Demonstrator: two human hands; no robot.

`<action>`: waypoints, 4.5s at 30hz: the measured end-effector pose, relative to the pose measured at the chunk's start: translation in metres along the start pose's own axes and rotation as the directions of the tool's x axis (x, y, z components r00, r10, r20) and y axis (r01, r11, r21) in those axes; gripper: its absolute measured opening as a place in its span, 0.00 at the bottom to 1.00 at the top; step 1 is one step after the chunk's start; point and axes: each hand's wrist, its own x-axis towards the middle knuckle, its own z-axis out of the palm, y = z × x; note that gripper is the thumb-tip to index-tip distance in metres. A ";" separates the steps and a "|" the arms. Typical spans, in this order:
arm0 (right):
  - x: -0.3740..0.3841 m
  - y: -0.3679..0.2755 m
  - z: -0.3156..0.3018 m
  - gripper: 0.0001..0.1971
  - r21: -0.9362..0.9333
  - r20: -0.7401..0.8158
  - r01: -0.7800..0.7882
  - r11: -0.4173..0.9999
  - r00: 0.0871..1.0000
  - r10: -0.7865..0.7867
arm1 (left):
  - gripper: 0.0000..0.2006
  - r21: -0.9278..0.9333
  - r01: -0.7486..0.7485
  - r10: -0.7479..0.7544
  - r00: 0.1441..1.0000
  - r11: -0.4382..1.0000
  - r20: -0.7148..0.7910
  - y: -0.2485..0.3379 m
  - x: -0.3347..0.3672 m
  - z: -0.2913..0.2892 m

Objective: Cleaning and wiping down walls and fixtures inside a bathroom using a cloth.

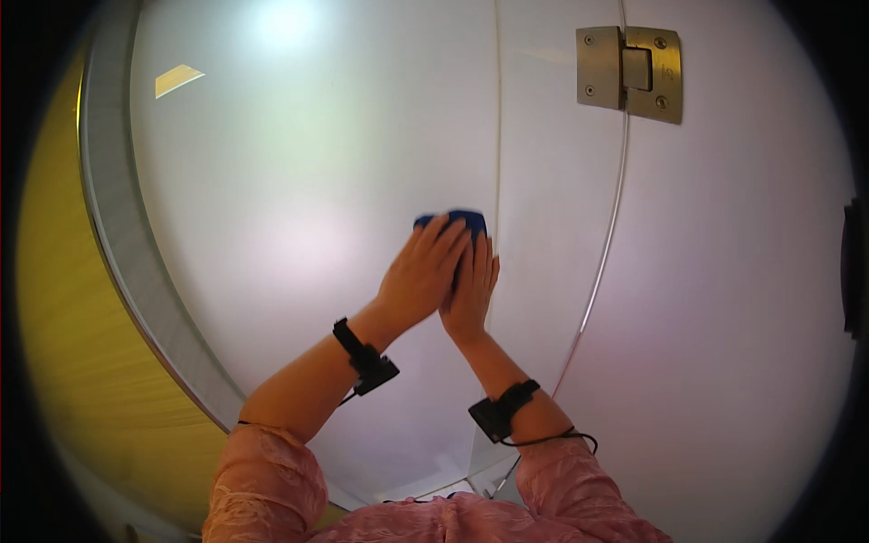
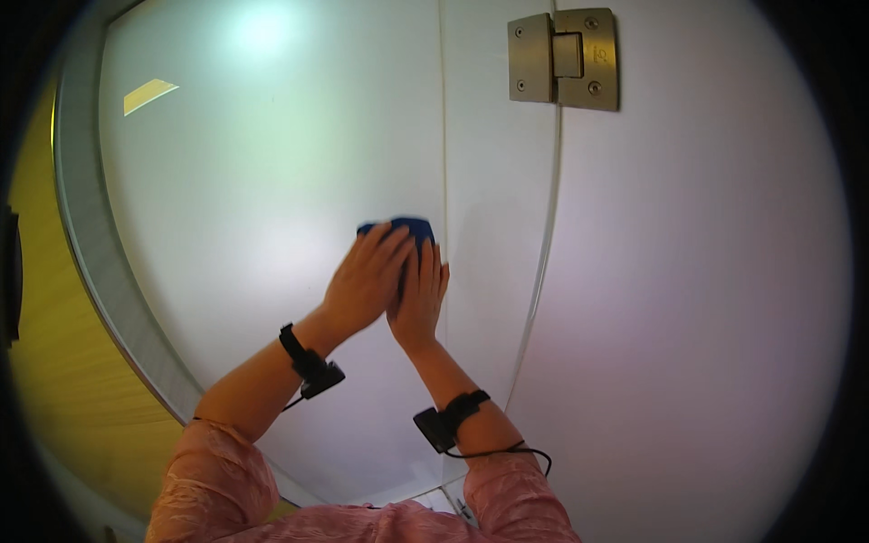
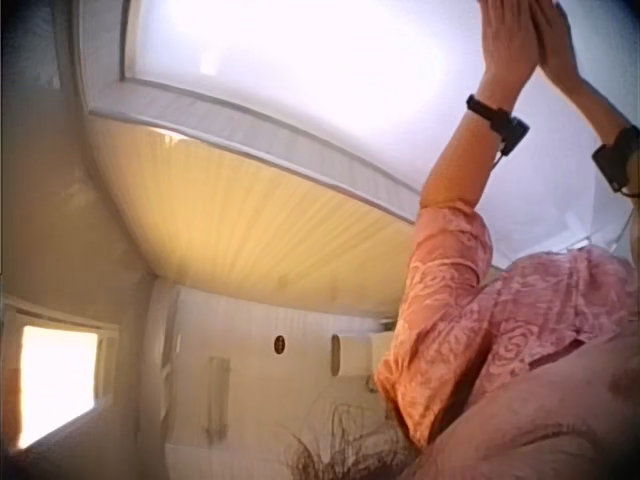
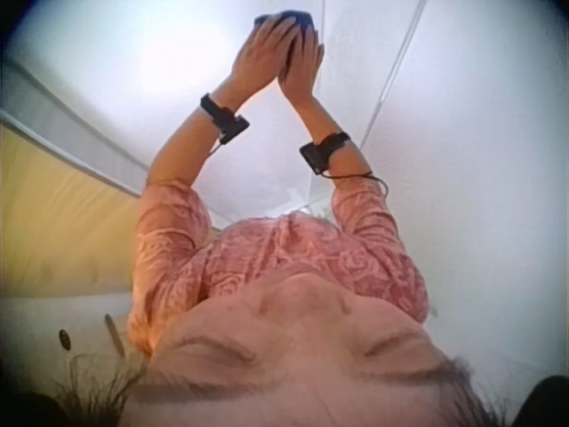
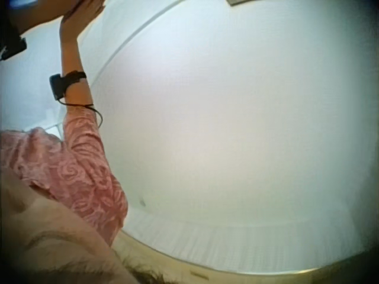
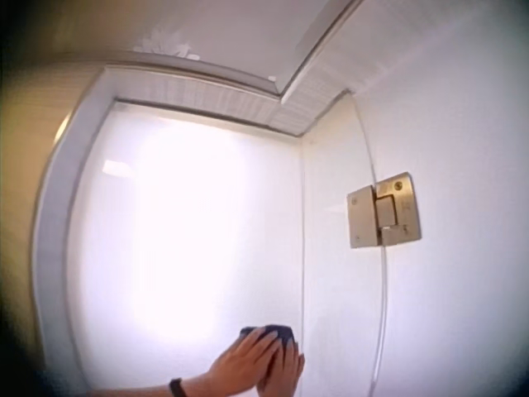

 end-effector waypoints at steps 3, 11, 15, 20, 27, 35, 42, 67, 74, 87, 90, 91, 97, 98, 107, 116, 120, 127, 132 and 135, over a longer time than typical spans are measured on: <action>-0.034 0.009 0.020 0.28 -0.003 -0.007 -0.069 0.998 0.998 0.069 | 0.22 -0.052 -0.084 0.092 0.979 0.995 0.180 -0.007 -0.022 0.010; 0.037 0.012 0.042 0.25 0.070 -0.129 0.015 0.997 0.992 -0.006 | 0.25 0.006 -0.039 0.037 0.985 0.999 0.169 -0.049 0.025 0.000; 0.090 -0.001 0.025 0.28 0.076 -0.078 0.015 0.997 0.997 -0.009 | 0.24 0.061 0.050 -0.052 0.998 0.997 0.030 -0.057 0.053 -0.005; 0.053 -0.017 0.048 0.29 0.053 -0.066 -0.039 0.998 0.997 0.042 | 0.23 -0.012 0.107 -0.107 0.994 0.994 0.025 -0.058 0.014 0.008; 0.010 -0.019 0.059 0.22 0.106 0.014 0.182 0.978 0.983 -0.185 | 0.24 0.038 0.165 -0.169 0.972 0.986 0.161 -0.053 -0.056 -0.024; 0.146 -0.109 0.026 0.21 0.250 0.022 0.082 0.965 0.996 -0.090 | 0.27 0.172 0.205 -0.234 0.958 0.963 0.163 -0.099 0.038 -0.127; 0.066 -0.118 0.019 0.21 0.274 0.065 0.018 0.961 0.997 -0.037 | 0.25 0.117 0.330 -0.347 0.922 0.937 0.173 -0.048 -0.009 -0.130; 0.034 -0.229 0.020 0.18 0.318 0.179 0.220 0.922 0.941 -0.286 | 0.31 0.168 0.574 -0.598 0.778 0.802 0.193 -0.048 -0.119 -0.211; 0.113 -0.264 0.022 0.22 0.439 0.114 0.273 0.856 0.928 -0.355 | 0.36 0.273 0.587 -0.623 0.780 0.762 0.065 -0.081 -0.084 -0.243; 0.067 -0.285 0.009 0.26 0.607 0.154 0.380 0.698 0.805 -0.573 | 0.33 0.446 0.635 -0.724 0.689 0.632 0.045 -0.029 -0.127 -0.265; 0.081 -0.298 -0.005 0.25 0.612 0.107 0.402 0.681 0.811 -0.575 | 0.33 0.476 0.623 -0.719 0.695 0.621 0.028 -0.024 -0.116 -0.285; 0.094 -0.308 -0.010 0.25 0.609 0.094 0.403 0.683 0.818 -0.567 | 0.33 0.491 0.617 -0.712 0.702 0.615 0.011 -0.029 -0.104 -0.297; 0.170 -0.326 -0.023 0.21 0.645 -0.048 0.324 0.692 0.921 -0.387 | 0.30 0.471 0.616 -0.669 0.740 0.631 -0.071 -0.065 -0.038 -0.315; 0.166 -0.327 -0.023 0.22 0.629 -0.049 0.322 0.707 0.925 -0.377 | 0.30 0.470 0.623 -0.681 0.730 0.625 -0.062 -0.060 -0.042 -0.315; 0.009 -0.291 -0.034 0.24 0.641 0.174 0.408 0.651 0.748 -0.640 | 0.35 0.475 0.721 -0.844 0.528 0.504 0.094 0.049 -0.172 -0.283; 0.043 -0.269 -0.020 0.24 0.595 0.071 0.464 0.656 0.783 -0.618 | 0.32 0.433 0.638 -0.719 0.695 0.636 0.032 0.015 -0.141 -0.269; 0.090 -0.272 -0.013 0.20 0.624 0.015 0.355 0.696 0.885 -0.465 | 0.32 0.406 0.614 -0.675 0.738 0.677 0.010 -0.023 -0.088 -0.267; 0.019 -0.247 -0.006 0.15 0.548 0.082 0.240 0.801 0.938 -0.337 | 0.32 0.362 0.607 -0.689 0.707 0.707 0.160 0.006 -0.125 -0.249; 0.009 -0.224 0.003 0.12 0.484 0.069 0.307 0.819 0.920 -0.386 | 0.33 0.317 0.579 -0.657 0.700 0.752 0.279 0.002 -0.129 -0.236; 0.032 -0.220 -0.010 0.15 0.471 0.027 0.270 0.840 0.947 -0.320 | 0.32 0.303 0.553 -0.625 0.740 0.776 0.247 0.002 -0.100 -0.238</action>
